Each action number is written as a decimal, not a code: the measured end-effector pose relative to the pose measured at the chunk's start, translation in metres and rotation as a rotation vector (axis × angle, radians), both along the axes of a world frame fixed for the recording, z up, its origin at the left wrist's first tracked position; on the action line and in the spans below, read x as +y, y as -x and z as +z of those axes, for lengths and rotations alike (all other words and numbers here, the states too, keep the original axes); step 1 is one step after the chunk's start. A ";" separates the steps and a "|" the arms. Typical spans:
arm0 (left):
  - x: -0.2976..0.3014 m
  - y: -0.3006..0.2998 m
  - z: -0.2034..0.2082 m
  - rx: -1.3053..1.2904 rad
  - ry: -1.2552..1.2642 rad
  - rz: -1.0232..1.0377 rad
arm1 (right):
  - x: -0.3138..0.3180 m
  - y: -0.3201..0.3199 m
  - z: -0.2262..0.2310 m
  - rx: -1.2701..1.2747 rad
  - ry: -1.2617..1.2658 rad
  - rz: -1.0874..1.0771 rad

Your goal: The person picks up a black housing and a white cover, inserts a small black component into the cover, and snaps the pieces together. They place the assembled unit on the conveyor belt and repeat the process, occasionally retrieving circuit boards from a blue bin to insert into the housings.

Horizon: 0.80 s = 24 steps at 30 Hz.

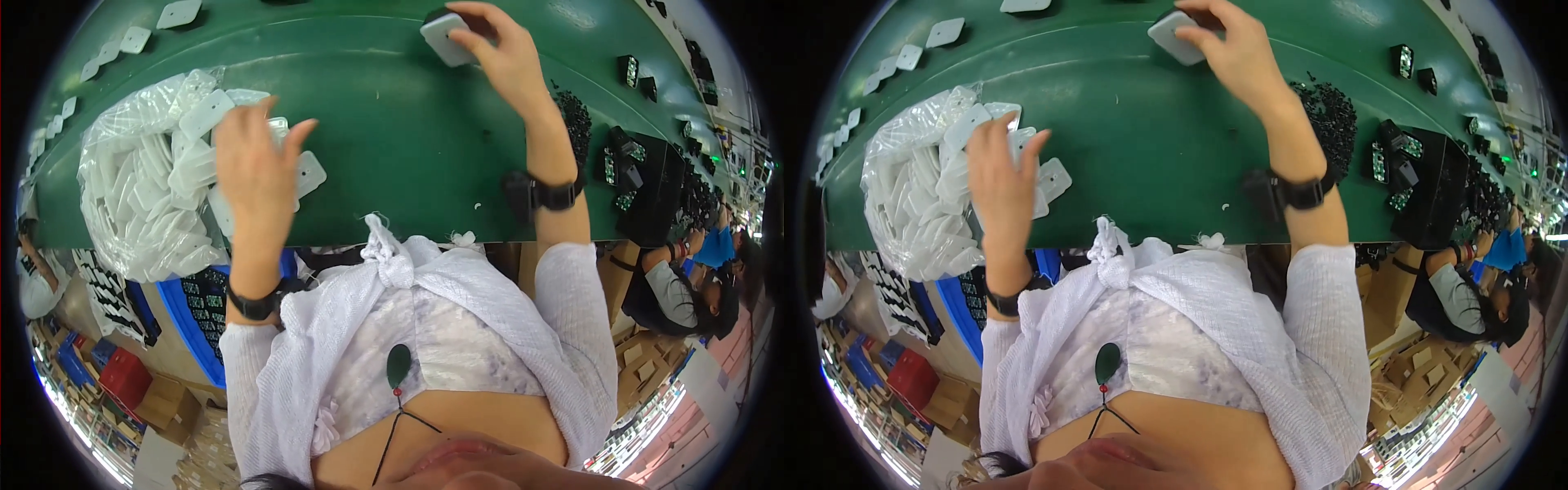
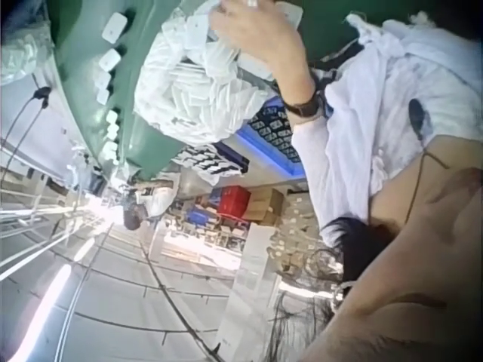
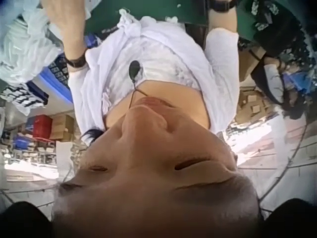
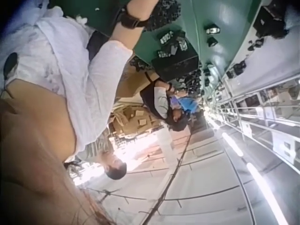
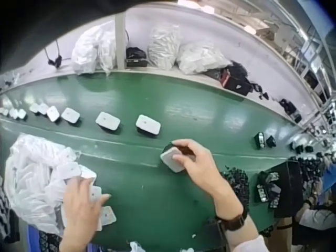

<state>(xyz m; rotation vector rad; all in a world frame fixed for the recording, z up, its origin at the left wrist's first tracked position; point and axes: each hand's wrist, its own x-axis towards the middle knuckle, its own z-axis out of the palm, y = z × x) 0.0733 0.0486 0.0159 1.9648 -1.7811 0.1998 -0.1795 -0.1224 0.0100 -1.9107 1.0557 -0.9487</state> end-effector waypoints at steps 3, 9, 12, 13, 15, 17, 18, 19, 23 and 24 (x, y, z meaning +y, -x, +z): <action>0.013 -0.019 0.006 -0.179 -0.140 0.134 | -0.054 -0.003 -0.009 -0.094 -0.126 0.125; 0.008 -0.021 0.006 -0.046 -0.287 0.008 | -0.122 -0.011 0.000 0.313 -0.309 0.334; 0.008 -0.023 0.007 -0.005 -0.246 -0.017 | -0.135 -0.009 -0.006 0.342 -0.351 0.333; 0.008 -0.023 0.008 -0.002 -0.248 -0.024 | -0.133 -0.008 -0.005 0.344 -0.355 0.327; 0.005 -0.022 0.013 0.038 -0.322 0.033 | -0.125 0.002 0.001 0.251 -0.120 0.202; 0.006 -0.020 0.022 0.054 -0.311 0.019 | -0.088 0.020 0.028 0.464 0.216 -0.012; 0.011 -0.021 0.024 0.064 -0.304 0.036 | -0.063 0.024 0.039 0.530 0.304 -0.040; 0.019 -0.020 0.026 0.059 -0.311 0.064 | -0.038 0.024 0.032 0.509 0.311 -0.042; 0.012 -0.009 0.024 0.482 -0.224 0.091 | 0.067 0.053 0.020 0.579 0.277 -0.143; 0.009 -0.004 0.021 0.677 -0.155 0.046 | 0.084 0.057 0.012 0.580 0.254 -0.175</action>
